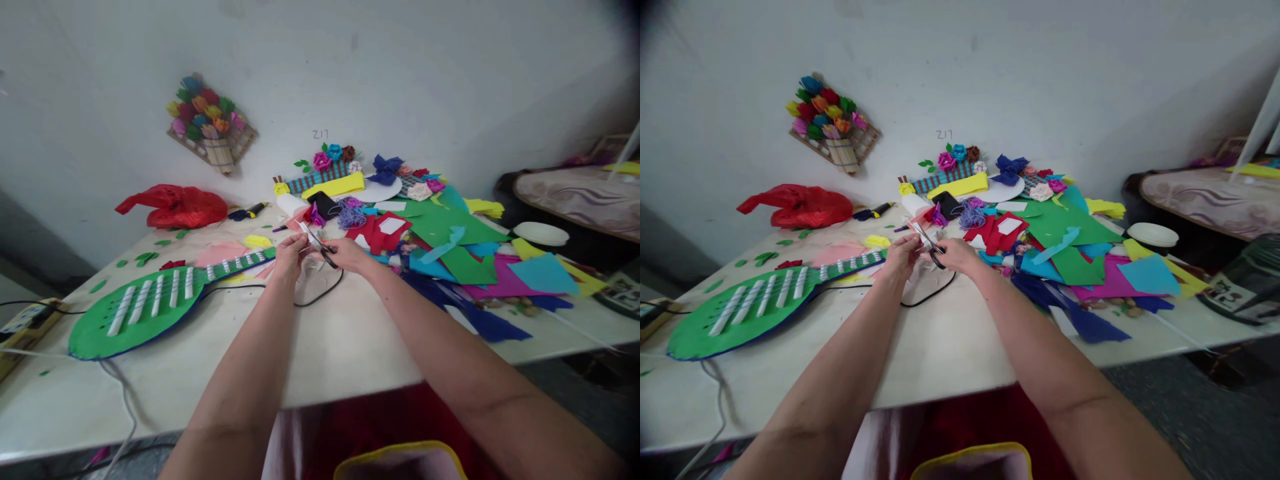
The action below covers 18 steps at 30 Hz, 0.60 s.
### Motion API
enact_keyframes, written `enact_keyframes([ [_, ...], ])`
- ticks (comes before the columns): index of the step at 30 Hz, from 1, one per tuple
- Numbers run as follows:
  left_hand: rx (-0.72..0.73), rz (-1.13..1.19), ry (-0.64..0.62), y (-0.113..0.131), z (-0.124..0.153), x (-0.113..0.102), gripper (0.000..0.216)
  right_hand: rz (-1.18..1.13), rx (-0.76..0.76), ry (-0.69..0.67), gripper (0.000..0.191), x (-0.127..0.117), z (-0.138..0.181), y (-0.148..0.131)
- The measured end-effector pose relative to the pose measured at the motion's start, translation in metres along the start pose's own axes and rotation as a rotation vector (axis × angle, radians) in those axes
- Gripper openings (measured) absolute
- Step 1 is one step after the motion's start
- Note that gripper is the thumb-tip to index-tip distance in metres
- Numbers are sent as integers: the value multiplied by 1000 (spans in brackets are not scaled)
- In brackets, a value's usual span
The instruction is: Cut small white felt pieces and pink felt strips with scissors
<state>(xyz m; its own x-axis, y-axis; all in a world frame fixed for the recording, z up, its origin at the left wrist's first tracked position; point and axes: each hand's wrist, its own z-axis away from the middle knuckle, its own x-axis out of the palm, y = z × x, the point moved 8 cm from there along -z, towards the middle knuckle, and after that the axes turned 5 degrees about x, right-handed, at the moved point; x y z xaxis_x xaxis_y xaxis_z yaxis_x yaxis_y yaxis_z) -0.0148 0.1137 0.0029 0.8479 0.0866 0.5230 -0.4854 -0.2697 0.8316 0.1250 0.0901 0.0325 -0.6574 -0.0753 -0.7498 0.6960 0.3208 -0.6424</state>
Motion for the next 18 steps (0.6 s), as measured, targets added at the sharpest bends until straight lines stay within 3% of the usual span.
enact_keyframes([
  [3,5,23,-1,0,0,0,18,271,-2,109,41,-10,4,-6],
  [6,7,21,-6,1,1,1,17,396,12,114,48,-13,8,-10],
  [18,-2,18,-14,1,2,1,16,435,-12,108,50,-14,6,-12],
])
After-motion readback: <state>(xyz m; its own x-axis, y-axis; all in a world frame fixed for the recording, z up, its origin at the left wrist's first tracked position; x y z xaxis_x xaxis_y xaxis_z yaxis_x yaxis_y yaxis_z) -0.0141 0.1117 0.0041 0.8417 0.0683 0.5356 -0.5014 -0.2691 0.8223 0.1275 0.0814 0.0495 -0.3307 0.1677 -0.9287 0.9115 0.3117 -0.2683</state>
